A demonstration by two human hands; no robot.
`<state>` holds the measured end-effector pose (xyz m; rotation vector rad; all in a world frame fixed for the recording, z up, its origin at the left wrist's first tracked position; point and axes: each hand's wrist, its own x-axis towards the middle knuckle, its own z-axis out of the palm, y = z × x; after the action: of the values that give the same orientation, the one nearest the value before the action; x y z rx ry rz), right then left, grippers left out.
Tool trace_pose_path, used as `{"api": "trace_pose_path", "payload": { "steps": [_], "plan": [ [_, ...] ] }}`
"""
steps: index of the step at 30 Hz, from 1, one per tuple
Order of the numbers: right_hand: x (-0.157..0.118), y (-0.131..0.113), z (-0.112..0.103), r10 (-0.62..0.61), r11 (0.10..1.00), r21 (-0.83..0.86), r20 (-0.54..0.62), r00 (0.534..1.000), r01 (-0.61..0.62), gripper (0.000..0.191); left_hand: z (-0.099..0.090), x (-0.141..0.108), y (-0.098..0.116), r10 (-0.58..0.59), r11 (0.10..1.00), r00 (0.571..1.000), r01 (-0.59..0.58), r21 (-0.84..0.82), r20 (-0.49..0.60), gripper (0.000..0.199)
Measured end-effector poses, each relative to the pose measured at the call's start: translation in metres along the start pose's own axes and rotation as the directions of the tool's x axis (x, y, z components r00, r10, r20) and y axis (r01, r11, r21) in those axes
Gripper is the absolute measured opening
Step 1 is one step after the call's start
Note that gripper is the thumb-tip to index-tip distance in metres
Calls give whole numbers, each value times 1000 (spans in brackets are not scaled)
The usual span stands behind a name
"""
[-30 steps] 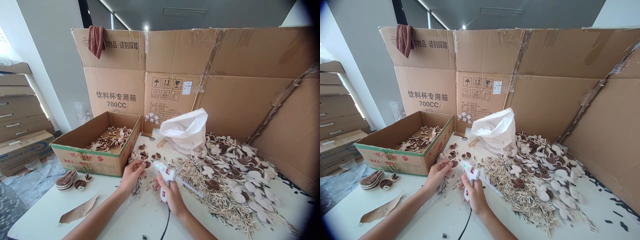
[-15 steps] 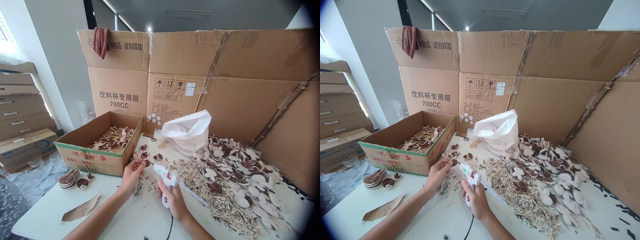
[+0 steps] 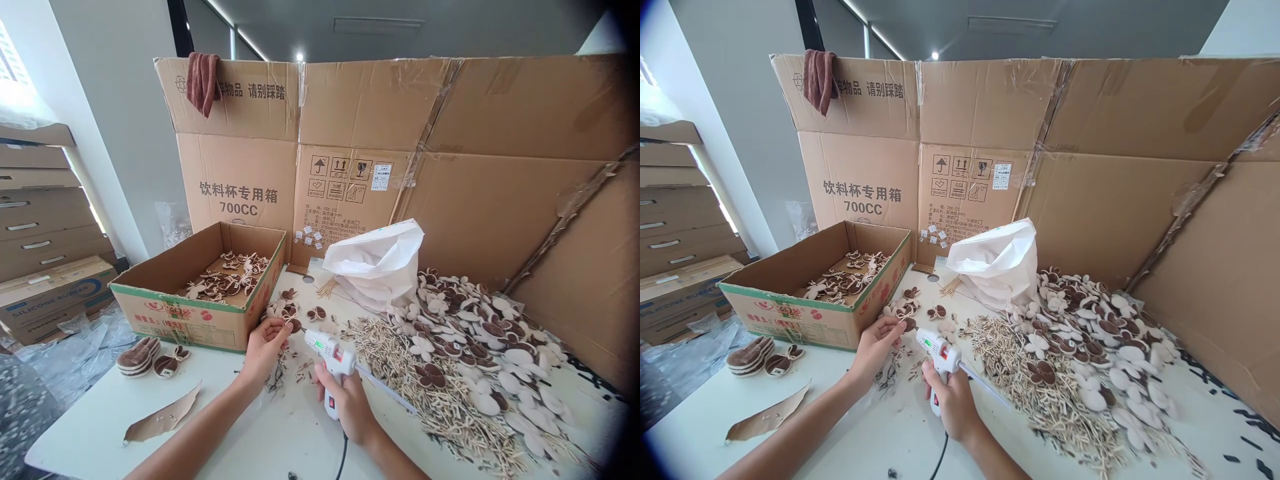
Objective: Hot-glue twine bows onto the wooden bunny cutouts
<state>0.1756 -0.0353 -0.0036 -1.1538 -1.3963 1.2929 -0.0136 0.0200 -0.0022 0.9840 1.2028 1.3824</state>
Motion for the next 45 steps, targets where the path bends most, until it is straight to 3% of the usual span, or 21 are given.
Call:
{"api": "trace_pose_path", "payload": {
  "steps": [13,25,45],
  "plan": [
    [-2,-4,3,53,999,11,-9,999,-53,41,-2,1,-4,22,1000,1000,-22,3,16,44],
    [1,0,2,40,999,24,-59,997,-39,43,1,-2,4,25,1000,1000,-25,-13,-1,44],
    [1,-2,2,30,1000,5,-47,998,-30,44,1,-5,8,17,1000,1000,-17,-20,11,44]
  ]
}}
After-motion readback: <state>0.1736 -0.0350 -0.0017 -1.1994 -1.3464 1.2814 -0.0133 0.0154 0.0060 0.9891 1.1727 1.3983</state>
